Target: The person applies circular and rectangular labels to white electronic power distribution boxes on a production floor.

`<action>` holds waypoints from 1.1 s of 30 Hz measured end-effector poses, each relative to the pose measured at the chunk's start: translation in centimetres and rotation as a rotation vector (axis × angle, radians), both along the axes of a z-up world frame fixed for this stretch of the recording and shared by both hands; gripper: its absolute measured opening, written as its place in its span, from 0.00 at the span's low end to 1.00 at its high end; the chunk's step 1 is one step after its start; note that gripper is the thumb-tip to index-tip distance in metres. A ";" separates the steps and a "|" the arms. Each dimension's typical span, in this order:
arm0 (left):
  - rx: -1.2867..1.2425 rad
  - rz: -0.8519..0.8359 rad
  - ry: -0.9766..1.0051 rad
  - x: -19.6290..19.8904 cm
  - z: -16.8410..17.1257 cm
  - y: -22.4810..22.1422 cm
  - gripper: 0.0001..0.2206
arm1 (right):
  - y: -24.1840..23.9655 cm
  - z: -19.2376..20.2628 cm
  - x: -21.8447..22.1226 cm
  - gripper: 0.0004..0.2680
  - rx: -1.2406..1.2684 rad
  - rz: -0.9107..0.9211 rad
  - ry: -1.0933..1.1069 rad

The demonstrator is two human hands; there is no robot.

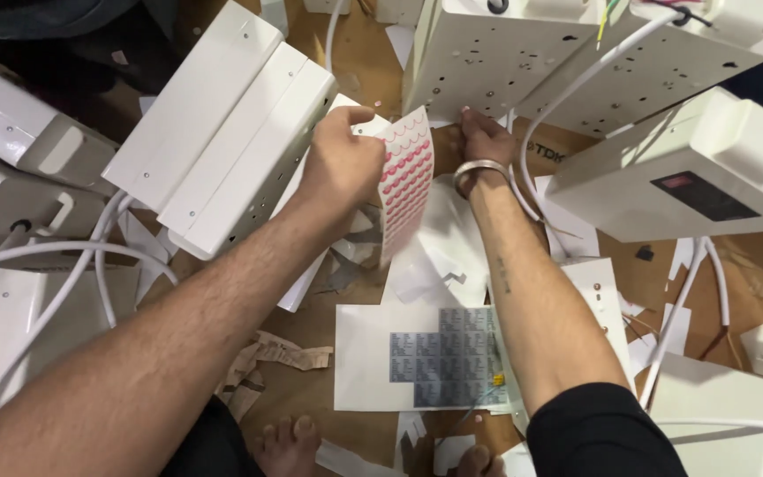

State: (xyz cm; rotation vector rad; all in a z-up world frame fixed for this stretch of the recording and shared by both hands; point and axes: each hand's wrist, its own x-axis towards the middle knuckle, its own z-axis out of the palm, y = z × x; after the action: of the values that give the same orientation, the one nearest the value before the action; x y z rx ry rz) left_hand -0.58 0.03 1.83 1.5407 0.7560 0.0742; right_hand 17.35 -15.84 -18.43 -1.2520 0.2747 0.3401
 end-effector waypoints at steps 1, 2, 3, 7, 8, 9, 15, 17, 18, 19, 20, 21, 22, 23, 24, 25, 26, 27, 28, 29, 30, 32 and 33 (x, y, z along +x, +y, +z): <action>0.002 -0.005 0.006 0.0 -0.6 0.3 0.23 | 0.3 -0.4 -0.2 0.09 0.002 -0.005 0.006; 0.000 -0.003 -0.004 0.0 -1.1 0.6 0.23 | 0.7 -0.6 -0.2 0.08 -0.002 -0.036 0.017; -0.003 -0.002 -0.013 0.1 -1.6 0.9 0.22 | 1.1 -0.7 -0.2 0.08 -0.006 -0.067 0.028; -0.004 0.006 0.003 0.1 -1.1 1.2 0.23 | 1.4 -1.0 -0.5 0.07 -0.016 -0.094 0.041; 0.038 -0.003 0.025 0.0 -0.8 1.0 0.23 | 1.3 -1.2 -0.4 0.06 0.001 -0.088 0.026; 0.080 -0.012 0.047 0.0 -0.4 0.8 0.23 | 1.2 -1.3 -0.3 0.06 0.018 -0.083 0.011; -0.049 -0.014 -0.049 -0.2 -1.4 1.0 0.23 | 2.7 -2.3 0.9 0.05 0.096 -0.122 0.049; -0.054 -0.013 -0.077 -0.3 -1.6 1.2 0.23 | 3.2 -2.3 0.8 0.03 0.095 -0.154 0.067; -0.059 -0.017 -0.108 -0.3 -1.8 1.3 0.23 | 3.4 -2.2 0.9 0.02 0.093 -0.191 0.080; -0.058 -0.016 -0.106 -0.3 -1.7 1.4 0.23 | 3.6 -2.4 0.9 0.02 0.095 -0.190 0.082; -0.056 -0.021 -0.104 -0.3 -1.8 1.3 0.24 | 3.6 -2.6 0.8 0.02 0.117 -0.209 0.055; -0.053 -0.025 -0.101 -0.2 -1.8 1.2 0.24 | 3.6 -2.7 0.8 0.04 0.139 -0.228 0.028; -0.053 -0.028 -0.100 -0.3 -1.7 1.2 0.24 | 3.8 -2.2 0.6 0.04 0.139 -0.231 0.029; -0.090 -0.040 -0.114 -0.4 -1.6 1.2 0.24 | 4.0 -1.6 0.3 0.04 0.127 -0.256 0.066; -0.126 -0.052 -0.128 -0.4 -1.4 1.2 0.24 | 4.2 -1.0 0.0 0.05 0.115 -0.280 0.104; -0.125 -0.054 -0.126 -0.5 -1.3 1.2 0.24 | 4.1 -1.3 0.0 0.05 0.115 -0.282 0.106; -0.109 -0.056 -0.111 -0.5 -1.2 1.2 0.24 | 4.2 -1.5 0.0 0.05 0.139 -0.306 0.104; -0.092 -0.057 -0.097 -0.5 -1.1 1.2 0.24 | 4.2 -1.8 0.0 0.06 0.162 -0.329 0.102; -0.091 -0.057 -0.095 -0.5 -1.3 1.3 0.24 | 4.2 -2.0 0.1 0.06 0.163 -0.329 0.104; -0.103 -0.064 -0.114 -0.6 -1.5 1.4 0.24 | 4.3 -2.2 0.1 0.05 0.205 -0.324 0.148; -0.117 -0.071 -0.133 -0.6 -1.7 1.4 0.24 | 4.2 -2.4 0.2 0.04 0.245 -0.318 0.192; -0.113 -0.070 -0.127 -0.6 -1.8 1.5 0.24 | 4.1 -2.6 0.3 0.04 0.163 -0.328 0.199; -0.107 -0.069 -0.120 -0.6 -1.8 1.5 0.24 | 4.0 -2.7 0.4 0.04 0.082 -0.339 0.206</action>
State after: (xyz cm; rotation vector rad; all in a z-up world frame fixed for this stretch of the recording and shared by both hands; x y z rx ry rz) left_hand -1.16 1.54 0.01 1.4461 0.6016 0.0734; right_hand 17.74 -11.81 -21.13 -1.0678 0.6347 0.1856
